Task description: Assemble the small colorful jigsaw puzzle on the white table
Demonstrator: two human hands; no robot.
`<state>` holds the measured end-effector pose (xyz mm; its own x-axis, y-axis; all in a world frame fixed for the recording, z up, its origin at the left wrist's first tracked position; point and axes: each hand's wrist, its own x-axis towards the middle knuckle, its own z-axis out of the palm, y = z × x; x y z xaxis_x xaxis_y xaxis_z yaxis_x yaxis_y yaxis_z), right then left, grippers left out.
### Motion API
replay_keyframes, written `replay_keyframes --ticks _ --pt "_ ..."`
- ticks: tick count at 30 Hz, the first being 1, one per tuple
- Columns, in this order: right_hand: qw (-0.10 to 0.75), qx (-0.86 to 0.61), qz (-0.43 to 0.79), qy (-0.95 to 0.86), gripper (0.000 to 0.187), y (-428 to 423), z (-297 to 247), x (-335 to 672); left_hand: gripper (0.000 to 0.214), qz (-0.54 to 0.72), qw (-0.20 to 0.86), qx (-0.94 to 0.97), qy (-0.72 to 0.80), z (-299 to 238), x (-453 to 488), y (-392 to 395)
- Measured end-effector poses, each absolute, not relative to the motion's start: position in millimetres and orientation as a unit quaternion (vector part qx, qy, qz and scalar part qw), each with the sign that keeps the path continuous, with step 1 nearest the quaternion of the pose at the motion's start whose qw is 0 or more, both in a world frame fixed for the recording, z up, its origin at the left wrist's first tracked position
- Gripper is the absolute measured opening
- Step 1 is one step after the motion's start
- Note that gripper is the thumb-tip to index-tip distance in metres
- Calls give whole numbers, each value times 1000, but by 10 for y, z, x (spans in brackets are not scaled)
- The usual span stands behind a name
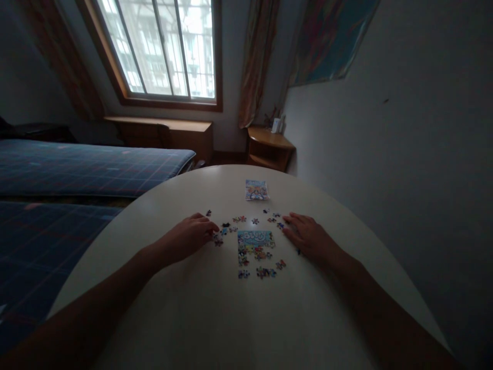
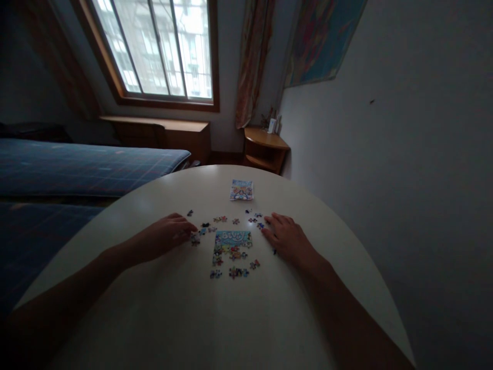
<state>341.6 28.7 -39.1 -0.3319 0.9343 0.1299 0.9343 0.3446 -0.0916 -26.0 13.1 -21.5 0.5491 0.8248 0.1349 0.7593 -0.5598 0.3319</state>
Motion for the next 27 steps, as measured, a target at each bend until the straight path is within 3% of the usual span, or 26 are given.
replay_keyframes --ticks 10,15,22,27 --pt "69 -582 6 -810 50 253 -328 3374 6 48 194 885 422 57 -134 -268" --pt "109 -572 5 -813 46 270 -326 3373 16 55 252 908 329 77 30 -317" --pt "147 -588 -69 -792 33 134 -26 3232 10 87 212 917 325 -1 9 -249" --pt "131 -571 0 -810 23 -76 113 3045 16 74 173 925 331 -23 13 -231"
